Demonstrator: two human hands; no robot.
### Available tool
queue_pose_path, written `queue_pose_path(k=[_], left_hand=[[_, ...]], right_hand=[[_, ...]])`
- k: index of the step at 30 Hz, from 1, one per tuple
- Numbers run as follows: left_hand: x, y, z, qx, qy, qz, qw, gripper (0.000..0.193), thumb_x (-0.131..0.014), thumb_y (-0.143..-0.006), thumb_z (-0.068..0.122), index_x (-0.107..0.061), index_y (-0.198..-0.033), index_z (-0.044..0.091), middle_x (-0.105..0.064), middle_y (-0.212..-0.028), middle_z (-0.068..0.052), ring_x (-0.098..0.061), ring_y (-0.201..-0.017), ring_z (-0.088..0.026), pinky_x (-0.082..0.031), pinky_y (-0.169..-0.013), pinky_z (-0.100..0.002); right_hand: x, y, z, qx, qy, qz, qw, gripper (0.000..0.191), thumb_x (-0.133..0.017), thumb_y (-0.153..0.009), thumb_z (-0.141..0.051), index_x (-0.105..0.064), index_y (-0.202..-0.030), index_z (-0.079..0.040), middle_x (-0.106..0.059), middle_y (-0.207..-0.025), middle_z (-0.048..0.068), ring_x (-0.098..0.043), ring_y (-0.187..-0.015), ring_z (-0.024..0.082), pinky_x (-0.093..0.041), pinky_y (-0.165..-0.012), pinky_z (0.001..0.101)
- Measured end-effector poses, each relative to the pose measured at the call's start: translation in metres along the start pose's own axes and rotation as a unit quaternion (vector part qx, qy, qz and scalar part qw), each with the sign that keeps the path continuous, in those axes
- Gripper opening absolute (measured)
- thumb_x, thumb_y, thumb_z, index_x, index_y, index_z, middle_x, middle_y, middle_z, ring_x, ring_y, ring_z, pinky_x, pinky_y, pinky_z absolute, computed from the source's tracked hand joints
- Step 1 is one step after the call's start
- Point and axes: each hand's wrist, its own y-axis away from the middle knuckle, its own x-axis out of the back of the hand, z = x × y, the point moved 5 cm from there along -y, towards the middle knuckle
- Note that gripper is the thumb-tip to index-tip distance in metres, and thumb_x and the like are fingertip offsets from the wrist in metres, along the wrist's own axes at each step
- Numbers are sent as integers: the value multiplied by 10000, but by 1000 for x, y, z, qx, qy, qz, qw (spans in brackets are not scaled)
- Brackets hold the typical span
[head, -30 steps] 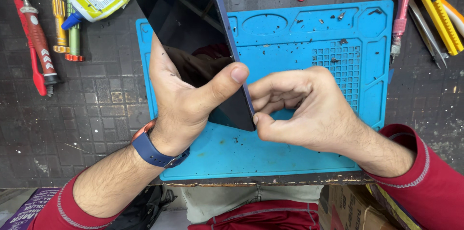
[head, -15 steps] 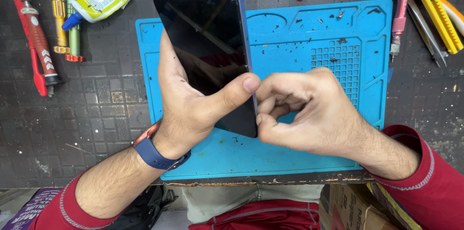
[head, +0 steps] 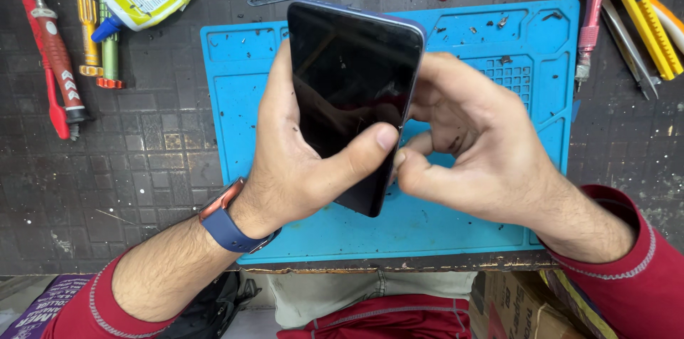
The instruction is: The person unscrews screws on the back of a smartphone using a screwdriver, pries along the edge, and removes the back cover from the phone body. They then hold the exposed battery and internal frame while picking at the edge with a tool.
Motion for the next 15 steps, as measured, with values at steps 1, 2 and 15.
queue_pose_path(k=[1,2,15], left_hand=[[0,0,0,-1,-7,-1,1000,701,-786,-941,175,-369,-1483,19,-622,-1290,-84,-650,-1192,-137,-568,-1091,-318],[-1,-1,1,-1,-15,-2,1000,683,-772,-947,167,-372,-1479,14,-624,-1287,-87,-652,-1187,-138,-567,-1089,-319],[0,2,2,-16,-70,-19,997,706,-838,-933,204,-397,-1448,6,-627,-1293,-81,-617,-1187,-120,-537,-1086,-304]], right_hand=[[1,0,0,0,-24,2,1000,643,-642,-836,93,-425,-1435,5,-615,-1315,76,-627,-1258,132,-638,-840,277],[1,0,-1,4,-14,-2,1000,643,-636,-864,104,-433,-1468,12,-627,-1322,85,-634,-1255,142,-633,-882,288],[4,-1,-7,-5,4,-10,1000,815,-580,-864,106,-279,-1606,-47,-687,-1203,98,-702,-934,99,-635,-758,255]])
